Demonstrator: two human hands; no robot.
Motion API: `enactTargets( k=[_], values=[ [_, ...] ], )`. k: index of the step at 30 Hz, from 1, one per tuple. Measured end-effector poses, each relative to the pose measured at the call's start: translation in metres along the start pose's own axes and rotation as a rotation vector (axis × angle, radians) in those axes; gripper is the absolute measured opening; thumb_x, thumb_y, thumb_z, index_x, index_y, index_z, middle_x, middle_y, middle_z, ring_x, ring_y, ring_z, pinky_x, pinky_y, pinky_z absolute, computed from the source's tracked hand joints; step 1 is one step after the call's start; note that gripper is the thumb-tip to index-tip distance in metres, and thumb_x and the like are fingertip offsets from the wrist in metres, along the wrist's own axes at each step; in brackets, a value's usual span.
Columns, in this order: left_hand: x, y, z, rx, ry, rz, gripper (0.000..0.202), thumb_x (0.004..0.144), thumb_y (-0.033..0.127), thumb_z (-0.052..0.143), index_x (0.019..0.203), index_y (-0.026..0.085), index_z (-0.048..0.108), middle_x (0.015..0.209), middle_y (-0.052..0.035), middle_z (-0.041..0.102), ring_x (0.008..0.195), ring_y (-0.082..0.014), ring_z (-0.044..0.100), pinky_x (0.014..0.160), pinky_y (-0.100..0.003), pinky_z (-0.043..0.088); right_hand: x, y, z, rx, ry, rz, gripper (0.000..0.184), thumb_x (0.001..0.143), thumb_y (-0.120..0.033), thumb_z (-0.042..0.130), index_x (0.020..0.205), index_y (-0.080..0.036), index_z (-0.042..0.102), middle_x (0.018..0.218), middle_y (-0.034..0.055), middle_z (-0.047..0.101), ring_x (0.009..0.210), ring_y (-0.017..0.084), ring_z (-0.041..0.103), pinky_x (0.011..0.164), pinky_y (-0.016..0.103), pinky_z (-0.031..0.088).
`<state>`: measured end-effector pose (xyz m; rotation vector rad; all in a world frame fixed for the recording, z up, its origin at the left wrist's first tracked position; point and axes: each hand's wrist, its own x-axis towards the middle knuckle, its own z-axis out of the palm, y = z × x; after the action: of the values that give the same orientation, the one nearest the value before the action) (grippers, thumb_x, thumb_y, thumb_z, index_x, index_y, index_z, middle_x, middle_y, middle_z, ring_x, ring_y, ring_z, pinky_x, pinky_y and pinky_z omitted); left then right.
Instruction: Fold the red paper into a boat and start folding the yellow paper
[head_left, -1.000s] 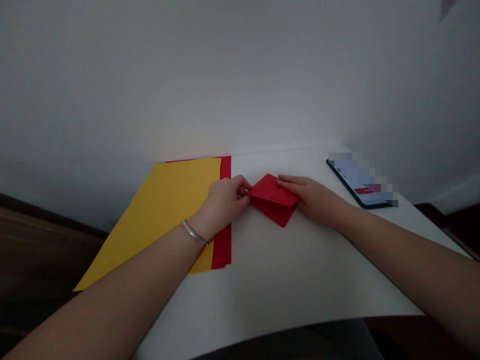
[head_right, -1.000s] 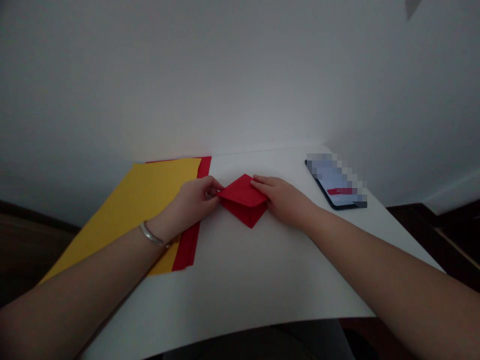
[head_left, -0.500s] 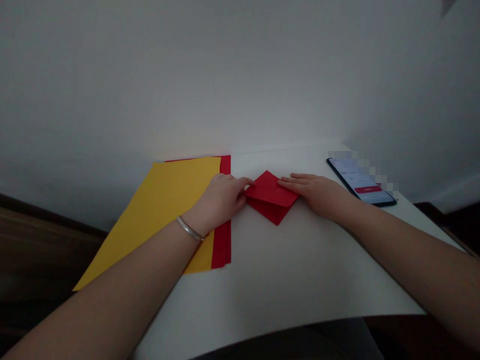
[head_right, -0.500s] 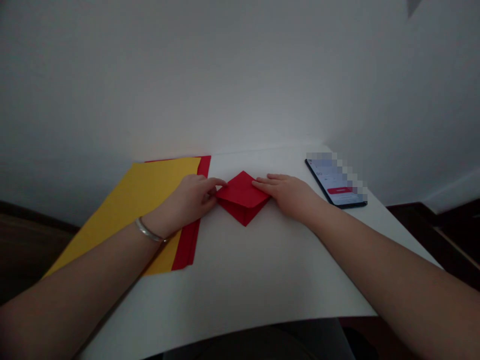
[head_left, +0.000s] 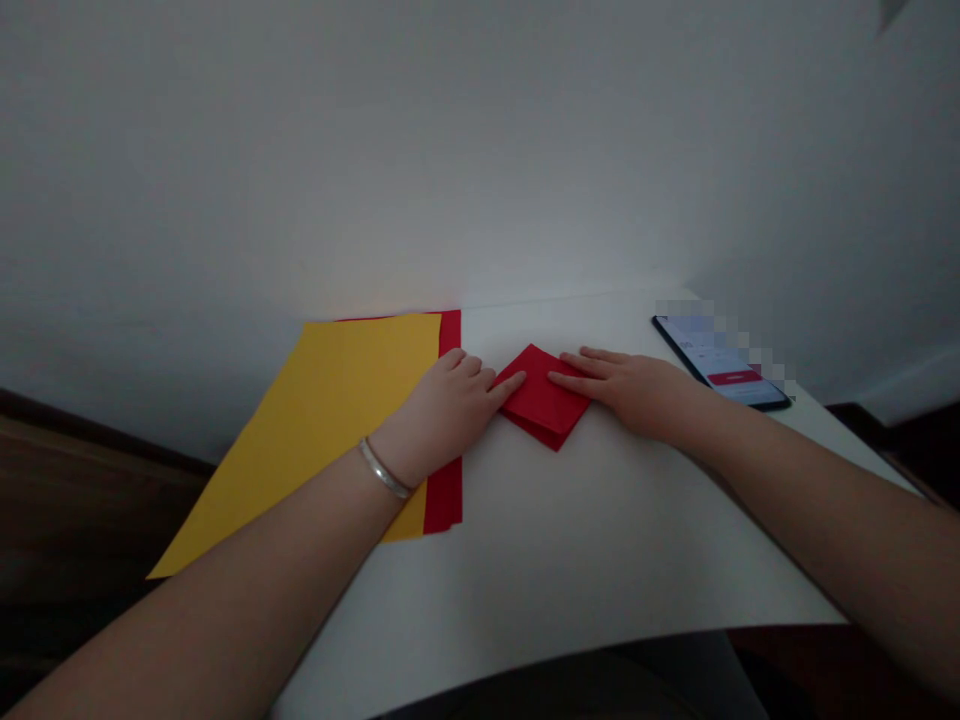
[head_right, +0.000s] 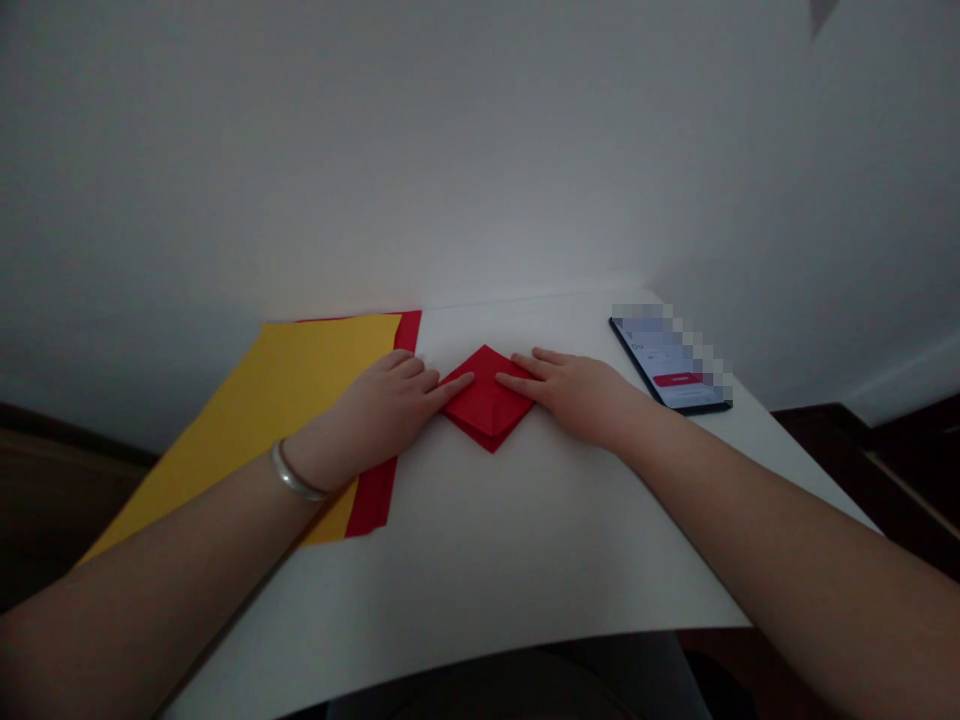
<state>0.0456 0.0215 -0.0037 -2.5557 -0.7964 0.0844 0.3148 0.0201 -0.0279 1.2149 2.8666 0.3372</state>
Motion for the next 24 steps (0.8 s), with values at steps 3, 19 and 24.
enactTargets(
  k=[3, 19, 24],
  values=[
    [-0.002, 0.003, -0.002, 0.008, -0.028, -0.016, 0.045, 0.093, 0.017, 0.047, 0.138, 0.017, 0.047, 0.091, -0.0090, 0.065, 0.085, -0.0237, 0.057, 0.077, -0.037, 0.041, 0.000, 0.000, 0.001, 0.001, 0.012, -0.015, 0.065, 0.085, -0.005, 0.042, 0.146, -0.025, 0.038, 0.149, 0.0074, 0.040, 0.133, 0.029, 0.042, 0.100, 0.045, 0.047],
    [-0.006, -0.038, -0.006, -0.508, -0.060, -0.016, 0.021, 0.091, 0.021, 0.053, 0.097, 0.021, 0.073, 0.102, -0.0042, 0.071, 0.092, -0.0177, 0.065, 0.086, -0.029, 0.048, -0.002, -0.013, -0.021, -0.079, 0.096, -0.076, 0.043, 0.088, -0.008, 0.047, 0.127, -0.016, 0.061, 0.124, 0.0069, 0.066, 0.117, 0.024, 0.057, 0.098, 0.037, 0.049],
    [-0.004, -0.042, -0.007, -0.505, -0.101, 0.002, 0.022, 0.091, 0.024, 0.053, 0.100, 0.022, 0.073, 0.105, -0.0040, 0.072, 0.093, -0.0186, 0.066, 0.085, -0.030, 0.049, -0.001, -0.029, -0.026, -0.006, 0.048, 0.084, 0.046, 0.094, -0.040, 0.045, 0.120, -0.008, 0.065, 0.123, 0.0163, 0.065, 0.113, 0.027, 0.061, 0.099, 0.040, 0.048]
  ],
)
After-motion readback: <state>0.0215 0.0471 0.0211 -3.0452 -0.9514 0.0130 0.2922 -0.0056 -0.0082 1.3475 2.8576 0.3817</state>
